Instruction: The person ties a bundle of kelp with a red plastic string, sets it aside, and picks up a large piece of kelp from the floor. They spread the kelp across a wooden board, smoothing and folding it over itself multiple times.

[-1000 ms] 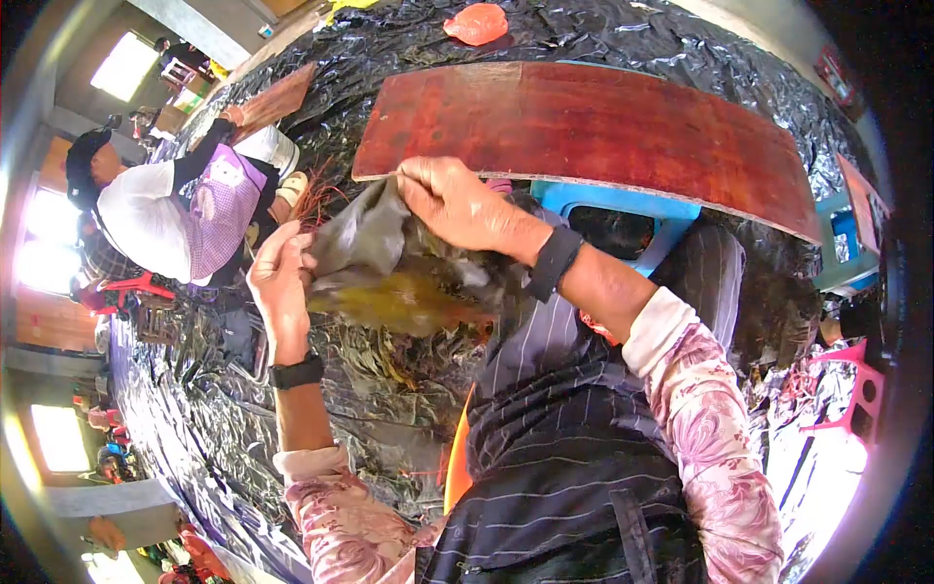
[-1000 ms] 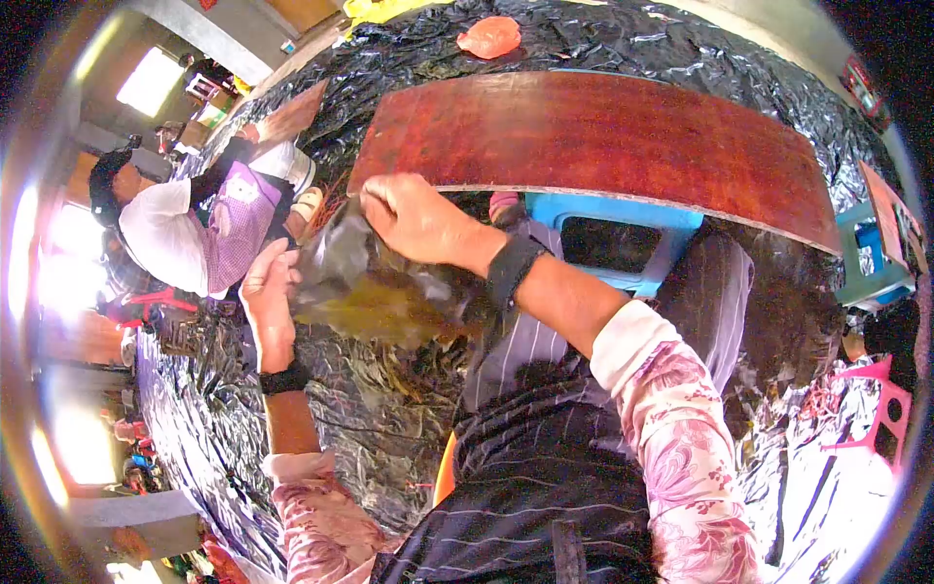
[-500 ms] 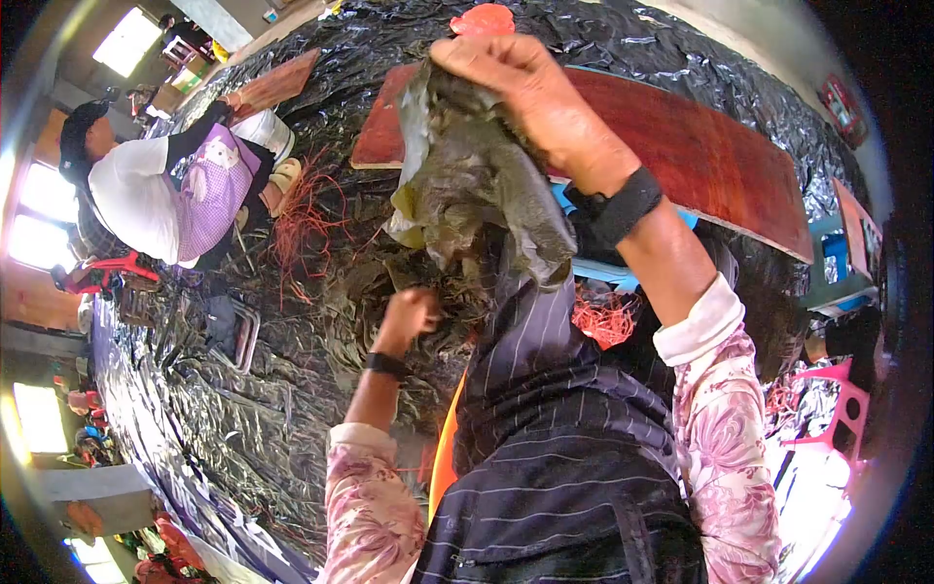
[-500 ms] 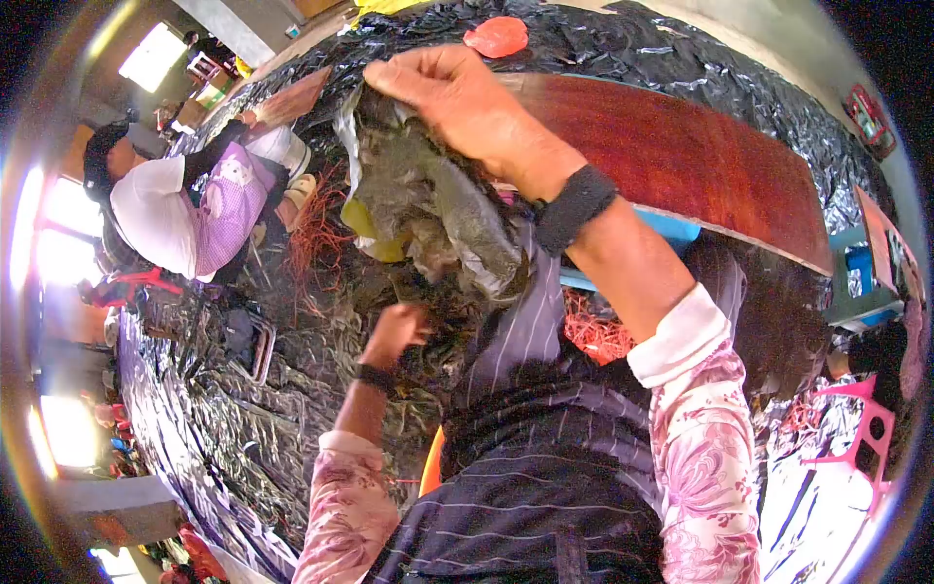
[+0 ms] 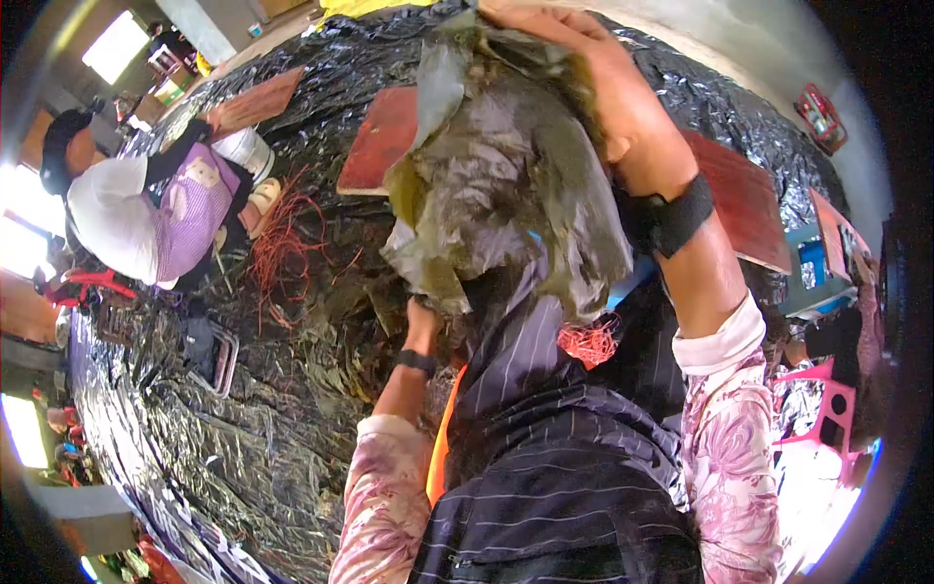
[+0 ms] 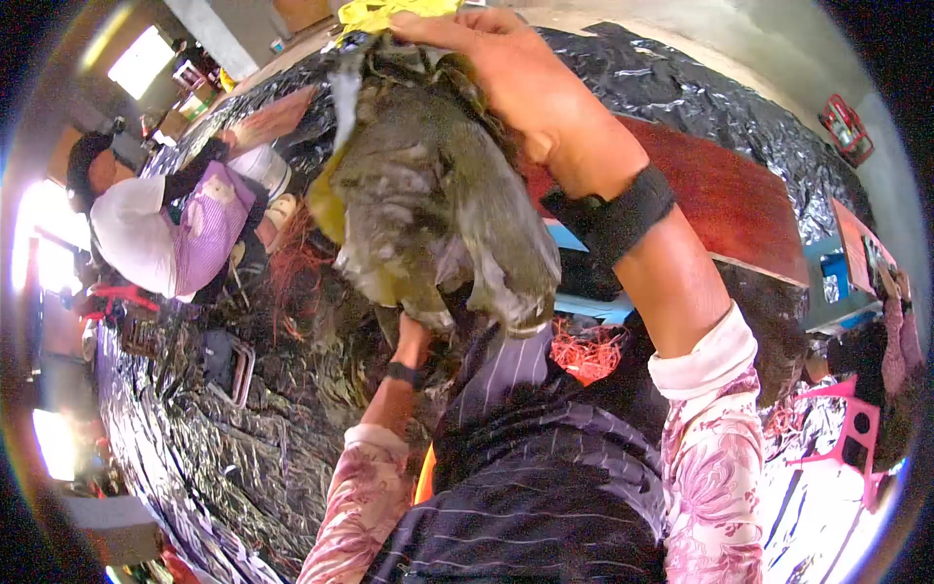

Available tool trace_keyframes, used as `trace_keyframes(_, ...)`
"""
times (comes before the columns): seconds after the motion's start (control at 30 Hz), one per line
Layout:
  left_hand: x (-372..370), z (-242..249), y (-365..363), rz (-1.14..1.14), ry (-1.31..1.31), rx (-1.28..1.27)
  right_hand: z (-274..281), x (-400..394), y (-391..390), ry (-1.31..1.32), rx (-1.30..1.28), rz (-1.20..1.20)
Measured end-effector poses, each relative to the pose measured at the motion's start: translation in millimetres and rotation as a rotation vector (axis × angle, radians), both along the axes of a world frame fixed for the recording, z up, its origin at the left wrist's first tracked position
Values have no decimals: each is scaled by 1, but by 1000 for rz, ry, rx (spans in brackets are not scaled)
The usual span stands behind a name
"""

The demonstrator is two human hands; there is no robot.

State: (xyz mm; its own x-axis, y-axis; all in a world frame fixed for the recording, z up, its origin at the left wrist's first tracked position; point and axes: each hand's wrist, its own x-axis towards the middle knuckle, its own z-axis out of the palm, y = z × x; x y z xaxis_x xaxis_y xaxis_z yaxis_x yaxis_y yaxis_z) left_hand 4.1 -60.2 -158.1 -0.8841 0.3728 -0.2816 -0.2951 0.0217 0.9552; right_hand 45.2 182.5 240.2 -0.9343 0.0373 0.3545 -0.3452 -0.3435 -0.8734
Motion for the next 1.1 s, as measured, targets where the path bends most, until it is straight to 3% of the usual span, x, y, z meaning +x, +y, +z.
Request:
trace_keyframes(0.03,4,35,-4,-19,-67,-227,-1,2,6,-43,50,-67)
trace_keyframes(0.1,-2,33,-27,2,11,-103,-14,-6,20,-109,114,-118)
trace_keyframes(0.13,-13,5,-47,62,62,-70,-24,-13,27,-132,130,-99)
trace_keyframes(0.17,-18,9,-67,70,15,-139,-26,-4,27,-28,282,-176)
trace_keyframes(0.2,-12,41,-67,207,-60,-202,-28,-2,18,-203,180,-231)
trace_keyframes(0.27,-31,49,-95,56,-48,-502,-42,-10,25,-410,183,-30)
trace_keyframes(0.33,-32,55,-100,61,318,-755,-59,-18,25,-376,412,-82)
trace_keyframes(0.37,-31,67,-93,62,457,-606,-69,-23,21,-348,434,-57)
trace_keyframes(0.4,-16,117,-68,59,589,-455,-79,-26,17,-365,468,14)
trace_keyframes(0.47,10,196,-22,34,1027,-456,-97,-33,2,-467,333,88)
trace_keyframes(0.53,25,231,7,20,1343,-429,-107,-36,-13,-501,254,151)
trace_keyframes(0.63,23,244,29,-37,1532,-258,-106,-27,-28,-448,379,76)
trace_keyframes(0.67,19,252,30,-123,1576,-258,-127,-40,-32,-472,253,121)
trace_keyframes(0.7,21,259,34,-49,1520,-237,-118,-33,-28,-511,317,127)
trace_keyframes(0.77,10,247,26,114,1149,-81,-108,-22,-25,-543,377,131)
trace_keyframes(0.8,9,254,25,228,975,-63,-111,-18,-26,-523,155,184)
trace_keyframes(0.83,7,261,25,359,550,161,-114,-16,-27,-499,-65,241)
trace_keyframes(0.87,4,271,23,427,263,285,-116,-13,-26,-495,-63,249)
trace_keyframes(1.0,-1,282,20,454,175,318,-117,3,-26,-443,92,201)
trace_keyframes(1.07,1,286,22,449,158,333,-128,4,-31,-98,494,27)
trace_keyframes(1.1,2,286,23,381,183,371,-129,1,-32,-153,401,52)
